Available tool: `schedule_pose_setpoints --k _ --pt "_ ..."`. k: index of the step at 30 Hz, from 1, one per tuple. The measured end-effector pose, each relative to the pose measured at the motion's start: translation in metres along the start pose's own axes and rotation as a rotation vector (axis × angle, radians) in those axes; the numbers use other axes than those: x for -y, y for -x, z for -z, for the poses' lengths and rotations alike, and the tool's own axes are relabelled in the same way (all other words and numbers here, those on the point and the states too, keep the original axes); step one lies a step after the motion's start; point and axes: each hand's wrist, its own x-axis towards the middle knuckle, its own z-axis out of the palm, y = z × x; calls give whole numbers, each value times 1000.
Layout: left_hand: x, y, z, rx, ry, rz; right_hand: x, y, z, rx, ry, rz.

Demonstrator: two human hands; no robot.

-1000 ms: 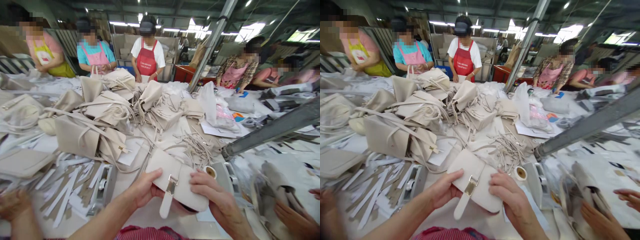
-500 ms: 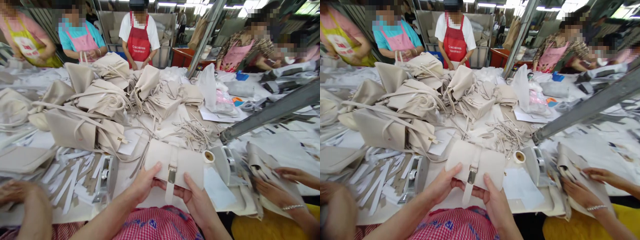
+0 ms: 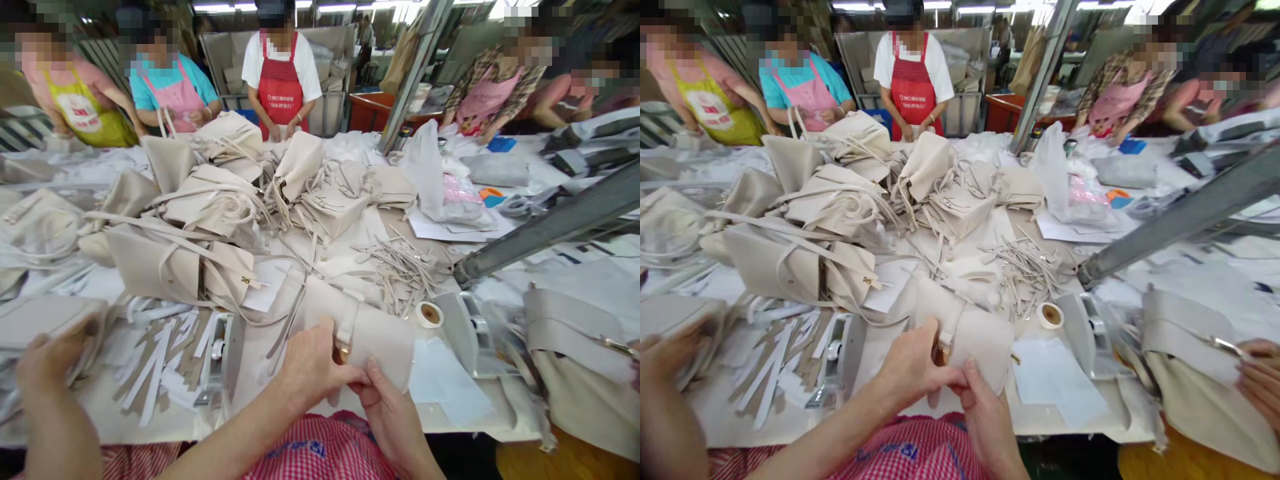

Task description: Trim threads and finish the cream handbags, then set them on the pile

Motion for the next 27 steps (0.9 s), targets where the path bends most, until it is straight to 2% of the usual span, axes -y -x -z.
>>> schedule_pose_setpoints --k 2,6,8,12,17,19,21,25,26,27 --pt "4 -5 0 83 159 -27 1 0 3 -5 -14 4" --pt "17 -11 0 348 582 6 1 -1 6 -18 -32 6" --pt "22 -13 -1 413 709 9 2 -1 7 -9 -43 0" --pt "24 -17 1 472 803 -25 3 -3 7 12 -76 -14" --pt "22 -19 11 519 788 -57 4 -5 7 -4 -83 -21" --pt "20 -16 14 513 751 -68 4 -5 6 -22 -78 -13" --pt "17 -12 14 458 642 -86 4 -5 4 -40 -65 3" --pt "9 -6 7 136 286 -106 3 -5 2 -79 -29 39" --pt "8 -6 5 103 276 -103 3 -5 2 -78 -20 37" --pt "9 -7 3 123 320 -93 2 -5 3 -70 -14 29"
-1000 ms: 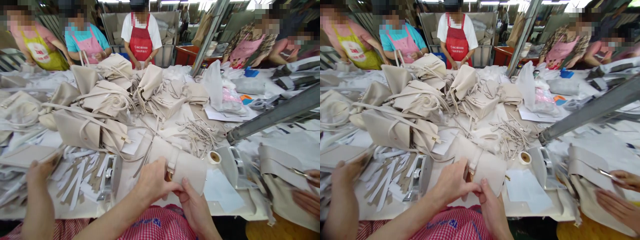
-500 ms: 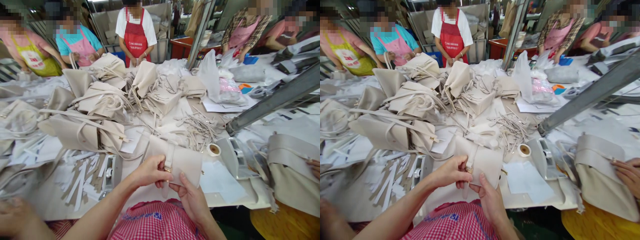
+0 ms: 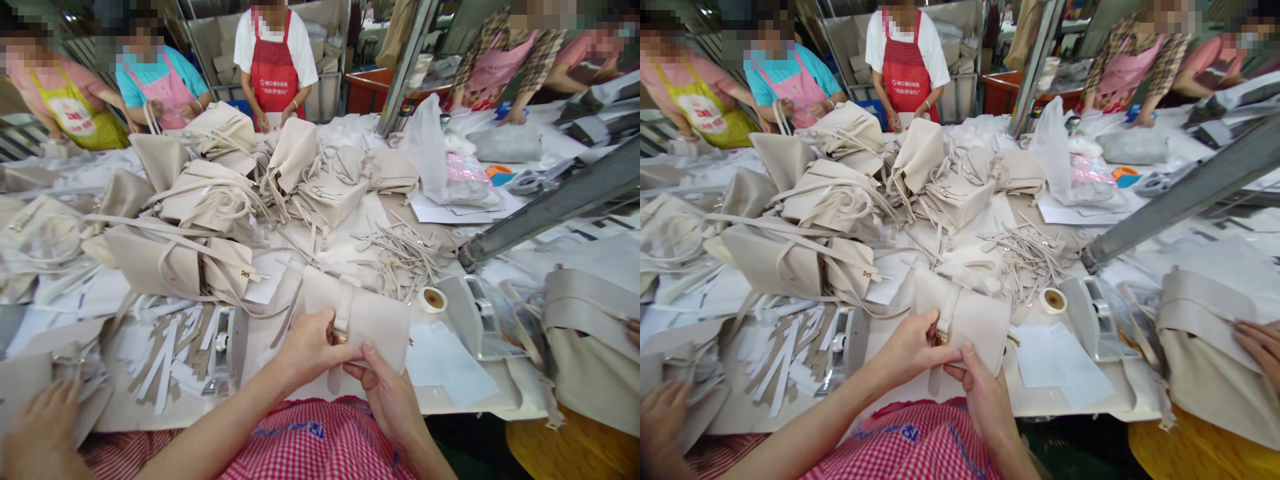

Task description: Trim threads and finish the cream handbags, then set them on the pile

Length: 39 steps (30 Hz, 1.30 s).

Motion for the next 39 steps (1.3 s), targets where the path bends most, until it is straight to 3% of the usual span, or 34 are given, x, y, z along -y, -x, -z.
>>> schedule_pose_setpoints --k 4,10,17,22,26,28,31,35,39 --pt "8 -6 3 285 317 77 -1 1 3 38 -19 -32" --pt "13 -10 11 376 440 105 -7 1 7 26 -54 -35" --pt "18 -9 10 383 416 71 -8 2 4 -25 -41 -27" --pt "5 -1 13 382 271 9 2 7 -4 -64 -34 -18" --pt "-6 11 3 94 -155 -30 1 9 2 -25 8 2" --pt "-6 12 -2 23 -208 -12 -3 8 8 -32 78 3" --pt "-1 8 -1 114 -89 -20 -6 9 10 -37 123 -2" --pt "6 -2 10 292 131 33 2 12 -4 -59 33 1" --pt "5 -4 19 358 189 -4 11 13 -16 -98 -1 -1"
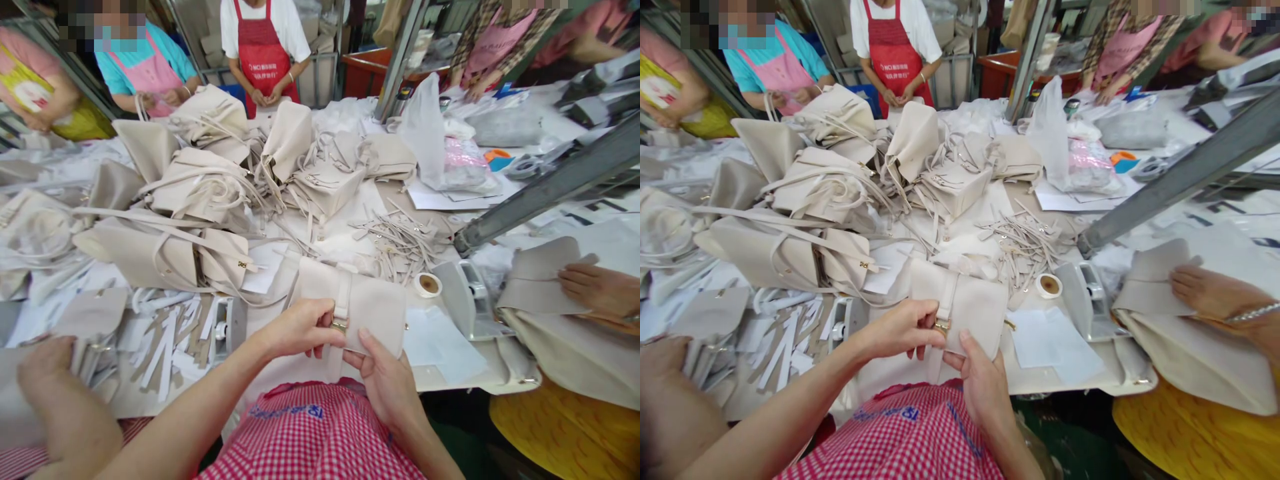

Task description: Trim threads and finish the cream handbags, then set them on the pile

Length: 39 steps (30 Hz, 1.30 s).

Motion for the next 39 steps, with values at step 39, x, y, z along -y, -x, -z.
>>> schedule_pose_setpoints --k 39 --pt "12 8 -32 -212 -1027 -178 -8 1 0 -34 80 14"
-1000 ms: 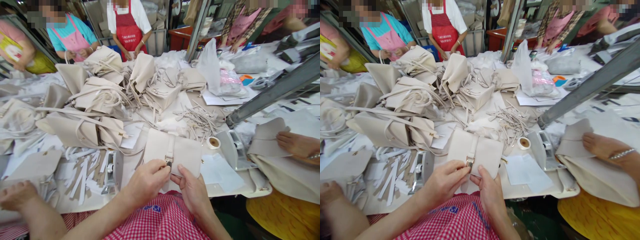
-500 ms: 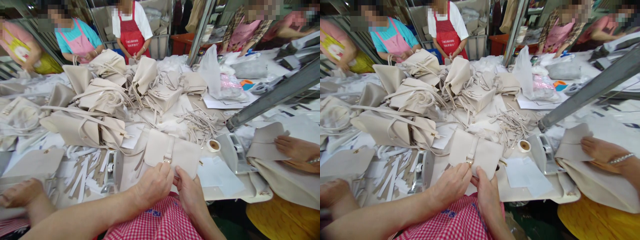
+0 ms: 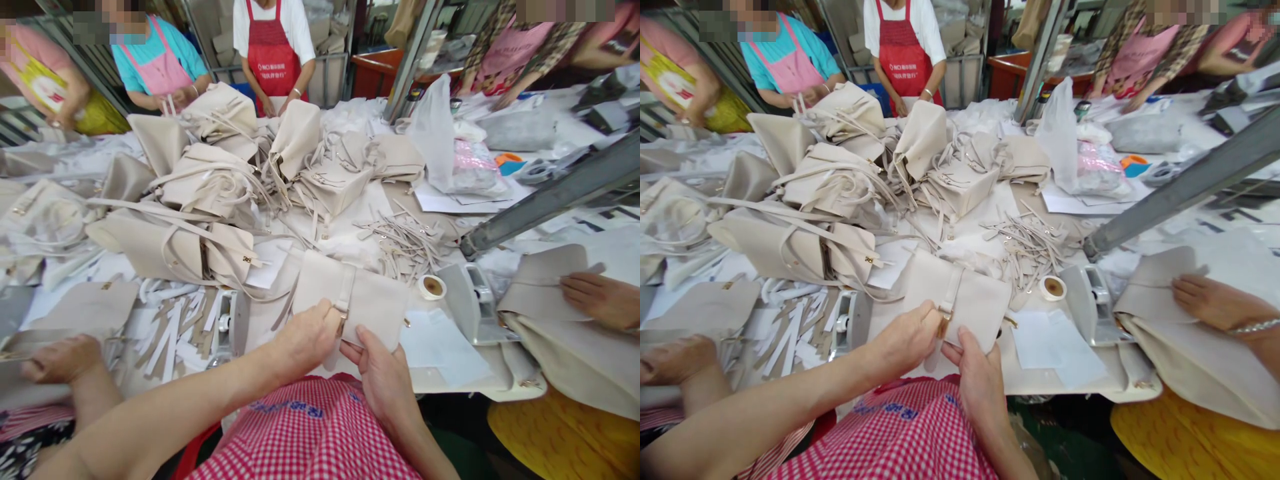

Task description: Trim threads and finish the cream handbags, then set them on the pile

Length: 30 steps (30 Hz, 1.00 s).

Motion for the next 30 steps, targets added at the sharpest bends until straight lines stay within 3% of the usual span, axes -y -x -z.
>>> schedule_pose_setpoints --k 3,5,10,15,18,25,30 --pt "16 8 7 -141 88 120 7 1 -3 7 -33 4" --pt "23 18 12 -258 148 102 12 0 -5 19 -66 -6" --pt "25 40 6 -564 45 -248 17 2 -5 13 -93 -42" --pt "17 38 -2 -667 -110 -412 15 6 -4 22 -90 -58" --pt "16 33 -1 -653 -183 -471 14 8 -5 14 -101 -63" --pt "20 28 6 -502 -274 -597 15 12 -7 -21 -127 -120" --pt "21 20 13 -337 -338 -683 15 12 -9 -32 -114 -106"
